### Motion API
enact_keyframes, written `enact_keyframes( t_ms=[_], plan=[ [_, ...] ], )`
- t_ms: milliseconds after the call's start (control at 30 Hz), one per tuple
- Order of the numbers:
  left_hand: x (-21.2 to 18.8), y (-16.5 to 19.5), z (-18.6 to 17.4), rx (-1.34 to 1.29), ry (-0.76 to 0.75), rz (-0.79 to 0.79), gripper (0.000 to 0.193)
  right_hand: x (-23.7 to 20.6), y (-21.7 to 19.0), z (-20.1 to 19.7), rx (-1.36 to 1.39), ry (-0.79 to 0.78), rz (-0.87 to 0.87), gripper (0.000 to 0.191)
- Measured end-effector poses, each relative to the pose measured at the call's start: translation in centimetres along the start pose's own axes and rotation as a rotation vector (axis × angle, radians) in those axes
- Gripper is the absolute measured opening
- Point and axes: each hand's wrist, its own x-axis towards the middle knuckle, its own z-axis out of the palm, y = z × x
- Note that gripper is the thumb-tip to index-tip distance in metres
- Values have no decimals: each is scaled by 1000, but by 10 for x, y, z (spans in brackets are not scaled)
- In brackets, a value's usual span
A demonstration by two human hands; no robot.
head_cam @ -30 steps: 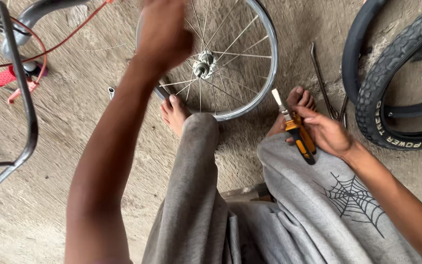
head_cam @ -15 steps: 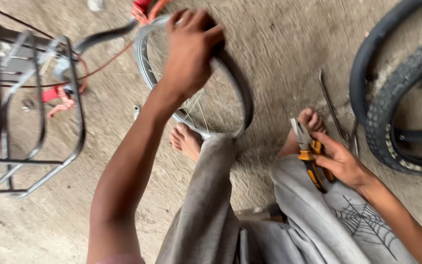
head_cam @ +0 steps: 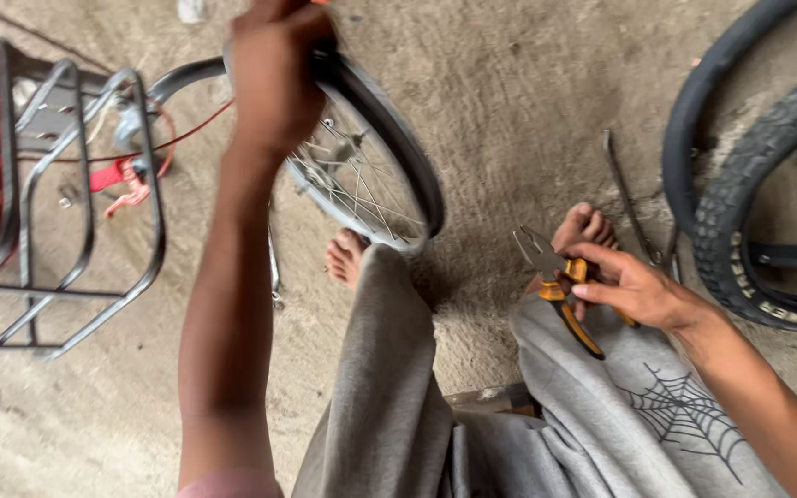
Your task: The person sits on the ground and pries the tire off a bicycle wheel rim by hand, separating the tire from the rim. They then use pliers and a screwdriver to work on the rim and hub area, repositioning the wheel repeatedly while manipulating small parts.
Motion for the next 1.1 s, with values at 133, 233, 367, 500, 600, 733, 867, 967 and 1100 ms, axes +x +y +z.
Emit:
enact_keyframes(
  t_ms=[133, 233, 367, 500, 600, 733, 867, 967, 1100],
  plan=[
    [25, 63, 81, 383, -252, 42, 5, -2, -17, -16, -32, 101, 134, 61],
    [27, 88, 128, 426, -512, -13, 17, 8, -21, -26, -8, 107, 155, 67],
    [23, 96, 144, 427, -499, -75, 23, 26, -13, -25, 66, 14, 242, 69],
    [25, 92, 129, 384, -485, -74, 23, 45, -8, -22, 192, -72, 313, 72],
    [20, 92, 118, 369, -444, -44, 24, 52, -10, -21, 261, -138, 218, 70],
    [18, 89, 112, 337, -517, -107, 26, 50, -16, -19, 311, -174, 182, 71],
    [20, 88, 119, 367, -612, -137, 22, 45, -20, -13, 332, -209, 196, 69],
    [21, 89, 129, 342, -559, -55, 14, 54, -20, -11, 288, -149, 212, 67],
    [20, 87, 140, 323, -559, 4, 17, 66, -12, -21, 339, -94, 226, 60]
  ],
)
